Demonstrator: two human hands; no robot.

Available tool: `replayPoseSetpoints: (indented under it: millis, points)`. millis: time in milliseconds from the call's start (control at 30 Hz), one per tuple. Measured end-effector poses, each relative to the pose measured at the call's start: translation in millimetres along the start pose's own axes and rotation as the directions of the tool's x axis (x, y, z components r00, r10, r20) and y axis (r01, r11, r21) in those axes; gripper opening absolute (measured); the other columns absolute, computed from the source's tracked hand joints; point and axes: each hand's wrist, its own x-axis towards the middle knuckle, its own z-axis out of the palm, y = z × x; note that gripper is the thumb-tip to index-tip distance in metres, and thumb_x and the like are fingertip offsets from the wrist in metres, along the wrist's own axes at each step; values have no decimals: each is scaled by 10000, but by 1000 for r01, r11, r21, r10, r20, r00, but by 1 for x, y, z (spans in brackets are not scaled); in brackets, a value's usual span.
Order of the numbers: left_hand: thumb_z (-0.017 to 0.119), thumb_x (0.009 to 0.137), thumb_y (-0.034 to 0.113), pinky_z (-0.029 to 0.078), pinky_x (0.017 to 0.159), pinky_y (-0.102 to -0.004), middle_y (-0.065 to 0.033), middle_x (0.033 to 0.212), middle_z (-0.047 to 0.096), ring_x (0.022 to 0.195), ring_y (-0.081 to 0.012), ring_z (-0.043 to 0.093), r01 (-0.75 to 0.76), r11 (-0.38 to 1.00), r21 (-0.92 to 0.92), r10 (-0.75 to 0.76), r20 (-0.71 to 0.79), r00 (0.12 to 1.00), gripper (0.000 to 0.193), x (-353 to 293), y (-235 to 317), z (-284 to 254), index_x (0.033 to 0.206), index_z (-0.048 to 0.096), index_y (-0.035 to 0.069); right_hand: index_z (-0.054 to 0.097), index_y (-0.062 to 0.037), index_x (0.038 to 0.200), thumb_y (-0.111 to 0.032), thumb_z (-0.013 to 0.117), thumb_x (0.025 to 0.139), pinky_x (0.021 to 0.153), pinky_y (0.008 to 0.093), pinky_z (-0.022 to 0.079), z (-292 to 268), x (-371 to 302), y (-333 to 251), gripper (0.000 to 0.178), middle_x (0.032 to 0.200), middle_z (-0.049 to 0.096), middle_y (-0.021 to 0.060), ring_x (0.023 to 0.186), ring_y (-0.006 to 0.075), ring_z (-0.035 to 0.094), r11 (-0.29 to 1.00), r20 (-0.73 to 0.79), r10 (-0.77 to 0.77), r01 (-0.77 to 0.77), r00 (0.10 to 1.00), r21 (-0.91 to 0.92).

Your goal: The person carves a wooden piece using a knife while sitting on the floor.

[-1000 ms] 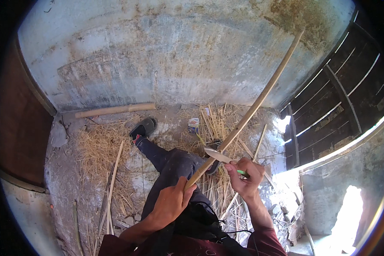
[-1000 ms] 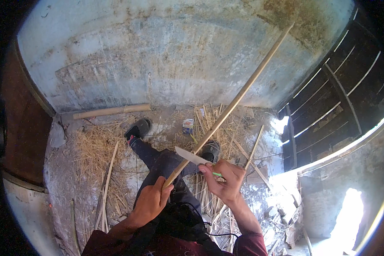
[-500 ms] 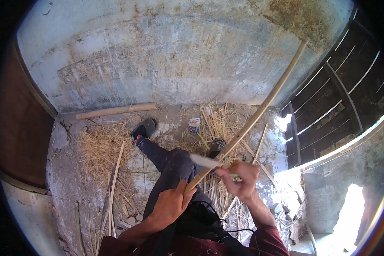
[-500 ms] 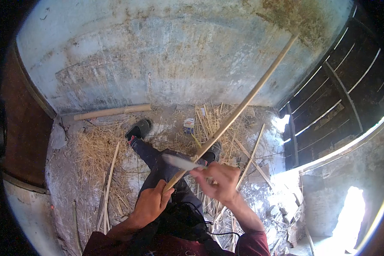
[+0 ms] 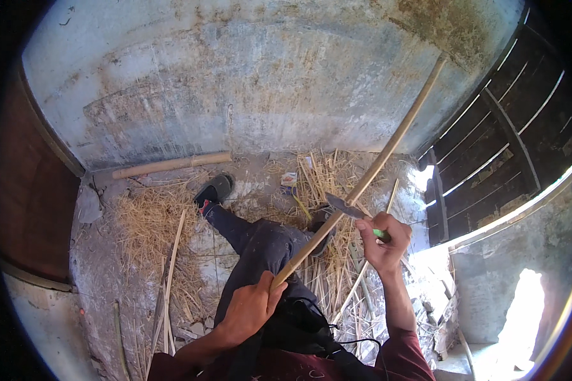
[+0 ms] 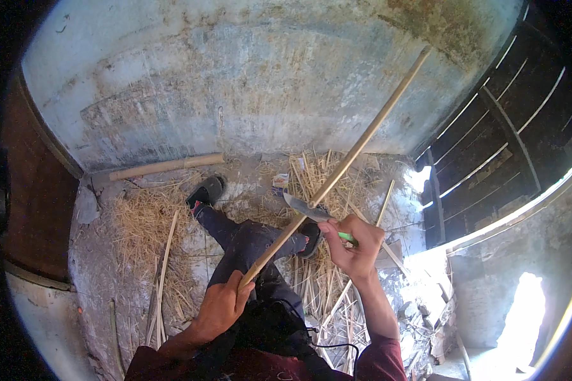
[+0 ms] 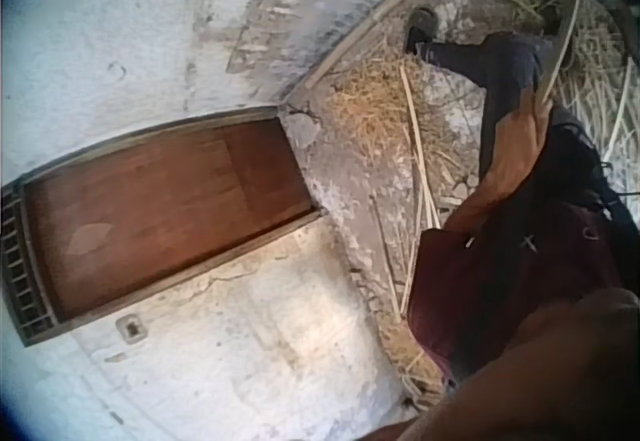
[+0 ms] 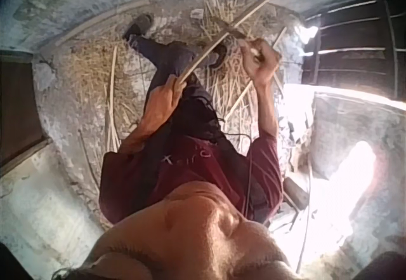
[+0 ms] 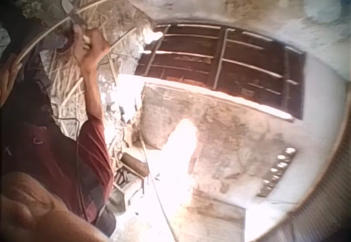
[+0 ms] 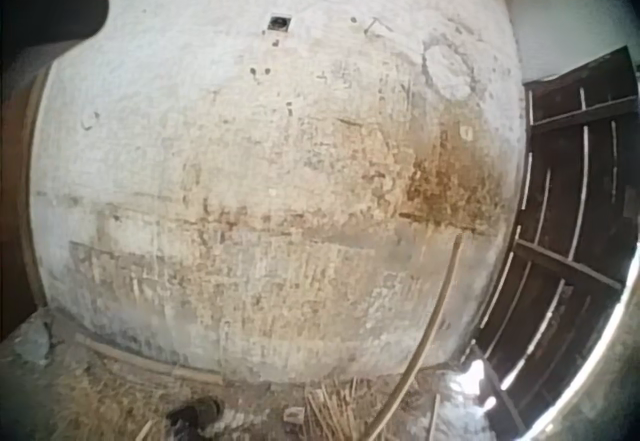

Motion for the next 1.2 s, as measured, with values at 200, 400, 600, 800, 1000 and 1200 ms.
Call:
replayPoseSetpoints:
  millis: [200,400,600,800,1000,1200]
  points:
    - [546,1113,350,502,496,-536,-202,604,605,571,-438,656,-4,1000,7,4,1,1000,336,1,-2,3,1003,495,37,708,-64,735,-125,840,897,399,294,404,8,-20,1,217,600,653,42,483,100,593,985,192,-167,155,967,76]
    - [515,1127,317,453,488,-542,-221,591,562,549,-466,620,16,997,-69,-16,10,1000,323,-7,-8,-1,1038,528,6,643,-57,715,-127,831,915,424,297,361,-6,8,21,283,608,643,56,494,100,571,993,55,116,-114,992,-43]
    - [514,1126,331,457,489,-539,-236,616,582,570,-472,635,44,998,-37,-43,28,999,329,-9,-11,-2,1044,534,13,678,-27,716,-127,848,900,447,297,399,3,11,12,270,584,618,80,492,119,590,988,184,-141,127,973,86]
    - [517,1119,357,480,533,-567,-250,645,607,630,-504,652,87,996,-26,-85,60,995,342,-11,-11,-4,1090,531,17,683,-22,712,-148,859,890,450,304,424,-12,39,29,280,609,658,99,488,137,601,991,-38,81,-84,996,-105]
    - [510,1118,358,491,555,-583,-255,649,613,639,-511,651,129,992,-3,-128,101,987,342,-18,-12,-4,1112,524,16,579,-31,657,-176,876,884,463,313,428,-19,48,47,401,595,636,72,517,115,594,989,89,-21,34,996,-142]
    - [521,1114,354,479,531,-591,-254,635,608,607,-510,640,143,990,-8,-142,86,986,352,-22,-13,-11,1113,521,2,578,-30,684,-158,848,918,482,294,378,-16,60,46,379,561,574,56,526,102,539,995,82,-83,88,993,-54]
